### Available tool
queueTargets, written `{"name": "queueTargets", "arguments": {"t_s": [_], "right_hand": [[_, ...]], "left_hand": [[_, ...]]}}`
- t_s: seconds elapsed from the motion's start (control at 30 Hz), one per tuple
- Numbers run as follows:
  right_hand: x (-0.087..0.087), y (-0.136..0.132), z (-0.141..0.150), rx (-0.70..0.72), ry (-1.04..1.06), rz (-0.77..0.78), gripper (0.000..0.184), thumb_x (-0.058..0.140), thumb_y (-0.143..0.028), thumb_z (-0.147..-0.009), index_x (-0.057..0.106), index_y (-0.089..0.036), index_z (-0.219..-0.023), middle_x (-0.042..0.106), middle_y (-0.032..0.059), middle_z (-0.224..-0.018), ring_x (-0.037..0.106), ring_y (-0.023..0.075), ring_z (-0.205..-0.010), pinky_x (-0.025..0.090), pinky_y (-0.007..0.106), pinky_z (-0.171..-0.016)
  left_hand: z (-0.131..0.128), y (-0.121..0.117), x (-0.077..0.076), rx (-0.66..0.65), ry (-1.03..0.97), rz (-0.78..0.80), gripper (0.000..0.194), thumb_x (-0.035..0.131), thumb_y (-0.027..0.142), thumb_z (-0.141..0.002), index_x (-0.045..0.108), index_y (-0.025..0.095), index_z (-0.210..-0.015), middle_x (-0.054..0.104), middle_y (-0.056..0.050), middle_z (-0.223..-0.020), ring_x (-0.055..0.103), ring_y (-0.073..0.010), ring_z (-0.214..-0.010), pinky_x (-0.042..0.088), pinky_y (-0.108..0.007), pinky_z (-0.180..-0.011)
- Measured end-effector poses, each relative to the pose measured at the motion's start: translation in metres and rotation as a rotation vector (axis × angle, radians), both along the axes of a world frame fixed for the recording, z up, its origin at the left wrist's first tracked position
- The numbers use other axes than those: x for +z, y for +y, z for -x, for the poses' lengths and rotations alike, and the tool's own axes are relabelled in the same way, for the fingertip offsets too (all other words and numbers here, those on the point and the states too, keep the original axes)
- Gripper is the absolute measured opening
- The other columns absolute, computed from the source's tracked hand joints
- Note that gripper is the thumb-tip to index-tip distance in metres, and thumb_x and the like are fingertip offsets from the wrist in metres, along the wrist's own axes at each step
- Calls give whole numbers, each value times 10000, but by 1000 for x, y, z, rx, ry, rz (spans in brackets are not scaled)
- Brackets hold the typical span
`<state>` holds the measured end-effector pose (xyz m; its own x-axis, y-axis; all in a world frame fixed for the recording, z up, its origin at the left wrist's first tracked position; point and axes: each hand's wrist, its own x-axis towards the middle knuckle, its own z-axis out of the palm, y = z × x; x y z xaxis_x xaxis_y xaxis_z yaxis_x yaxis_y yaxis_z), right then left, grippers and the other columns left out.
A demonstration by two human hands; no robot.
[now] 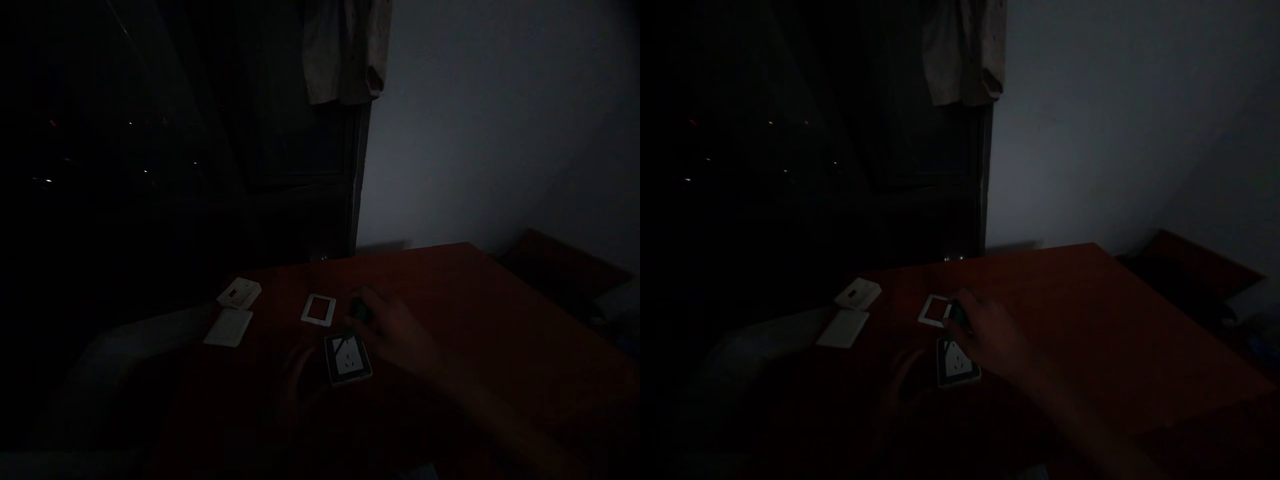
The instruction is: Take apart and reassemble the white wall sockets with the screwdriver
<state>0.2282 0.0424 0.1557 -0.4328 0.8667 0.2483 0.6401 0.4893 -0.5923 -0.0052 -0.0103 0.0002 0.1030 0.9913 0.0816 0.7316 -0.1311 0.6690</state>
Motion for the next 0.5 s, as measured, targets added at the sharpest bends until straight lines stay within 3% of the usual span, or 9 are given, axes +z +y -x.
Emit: {"name": "queueTargets", "arguments": {"t_s": [0.17, 0.5], "right_hand": [[-3, 2, 3, 37, -36, -23, 237, 521, -263, -894, 505, -194, -1120, 631, 70, -1026, 625, 174, -822, 467, 278, -682], [13, -1, 19, 65, -328, -141, 215, 454, -325, -940, 512, -171, -1078, 624, 93, -1027, 624, 192, -827, 423, 278, -648]], "left_hand": [[-24, 10, 10, -112, -75, 31, 735, 695, 432, -722, 425, 242, -1378, 432, -116, -1436, 415, -322, -1308, 374, -469, -1067], [-37, 21, 13, -100, -52, 3, 774, 734, 501, -660, 476, 261, -1350, 477, -110, -1405, 376, -375, -1326, 372, -491, -1054]]}}
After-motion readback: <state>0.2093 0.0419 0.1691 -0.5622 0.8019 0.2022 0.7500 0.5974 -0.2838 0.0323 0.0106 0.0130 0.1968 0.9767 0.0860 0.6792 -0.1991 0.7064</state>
